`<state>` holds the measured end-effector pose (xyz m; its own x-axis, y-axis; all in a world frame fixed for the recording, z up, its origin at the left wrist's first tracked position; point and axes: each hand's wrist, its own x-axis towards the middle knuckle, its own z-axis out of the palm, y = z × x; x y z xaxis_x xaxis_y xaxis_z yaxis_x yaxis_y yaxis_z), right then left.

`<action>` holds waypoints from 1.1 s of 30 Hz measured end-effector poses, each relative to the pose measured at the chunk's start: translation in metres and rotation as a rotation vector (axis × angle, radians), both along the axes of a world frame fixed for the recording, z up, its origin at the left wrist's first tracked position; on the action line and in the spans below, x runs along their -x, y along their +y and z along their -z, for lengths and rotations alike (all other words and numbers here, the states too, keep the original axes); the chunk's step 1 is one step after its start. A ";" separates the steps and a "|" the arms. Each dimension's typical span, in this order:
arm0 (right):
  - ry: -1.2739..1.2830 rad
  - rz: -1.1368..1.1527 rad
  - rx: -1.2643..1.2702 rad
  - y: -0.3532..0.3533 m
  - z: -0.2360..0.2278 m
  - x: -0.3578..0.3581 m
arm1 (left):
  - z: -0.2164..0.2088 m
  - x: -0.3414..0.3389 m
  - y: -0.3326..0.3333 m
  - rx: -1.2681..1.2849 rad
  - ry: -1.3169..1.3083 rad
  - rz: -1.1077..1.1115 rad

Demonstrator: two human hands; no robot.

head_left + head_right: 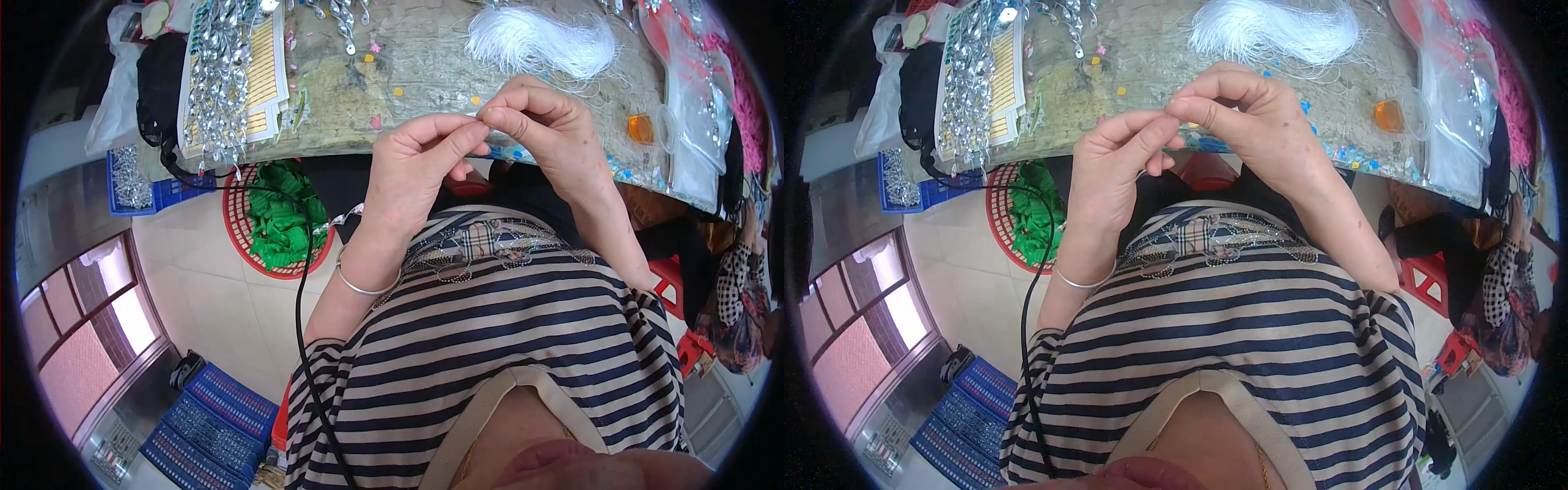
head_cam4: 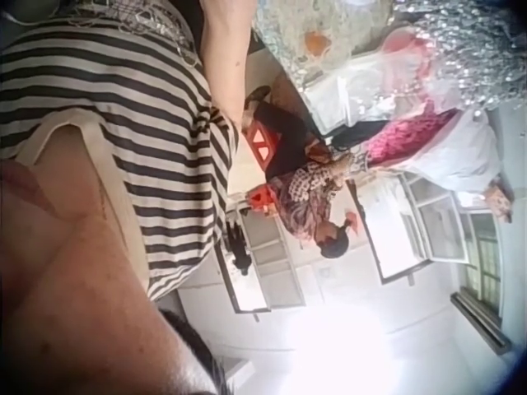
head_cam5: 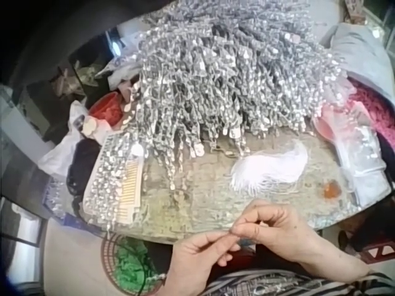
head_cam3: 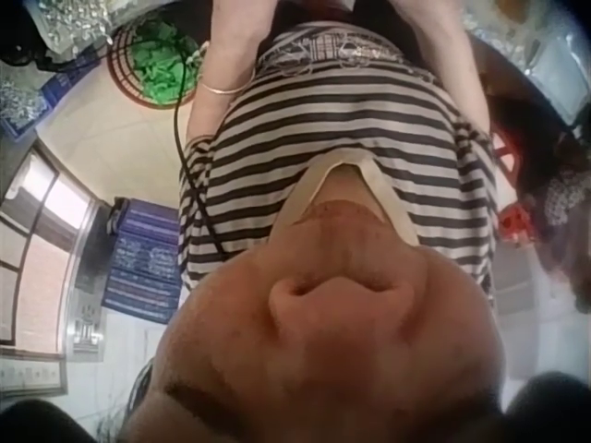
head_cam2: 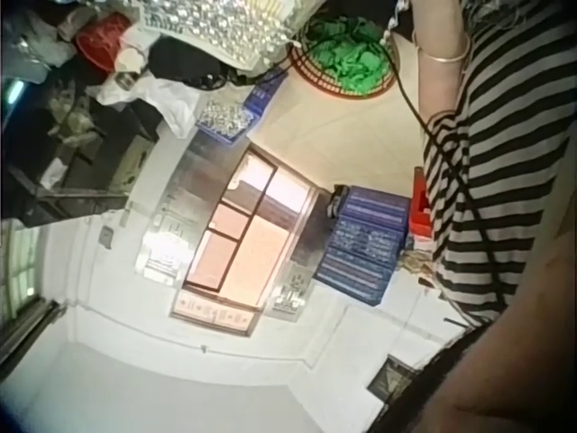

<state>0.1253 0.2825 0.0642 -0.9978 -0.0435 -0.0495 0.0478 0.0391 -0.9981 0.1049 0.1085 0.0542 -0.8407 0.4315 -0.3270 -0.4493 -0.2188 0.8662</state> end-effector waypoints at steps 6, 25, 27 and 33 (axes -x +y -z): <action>-0.056 0.061 0.092 0.003 0.005 -0.003 | 0.003 -0.003 -0.001 -0.022 0.003 -0.060; 0.072 0.052 -0.100 0.002 0.006 -0.006 | 0.005 -0.004 0.001 -0.083 -0.043 -0.038; 0.065 0.053 -0.095 0.003 0.006 -0.006 | 0.004 -0.004 0.001 -0.074 -0.041 -0.032; 0.016 0.032 -0.023 0.003 0.006 -0.006 | 0.004 -0.004 -0.001 -0.033 0.004 -0.012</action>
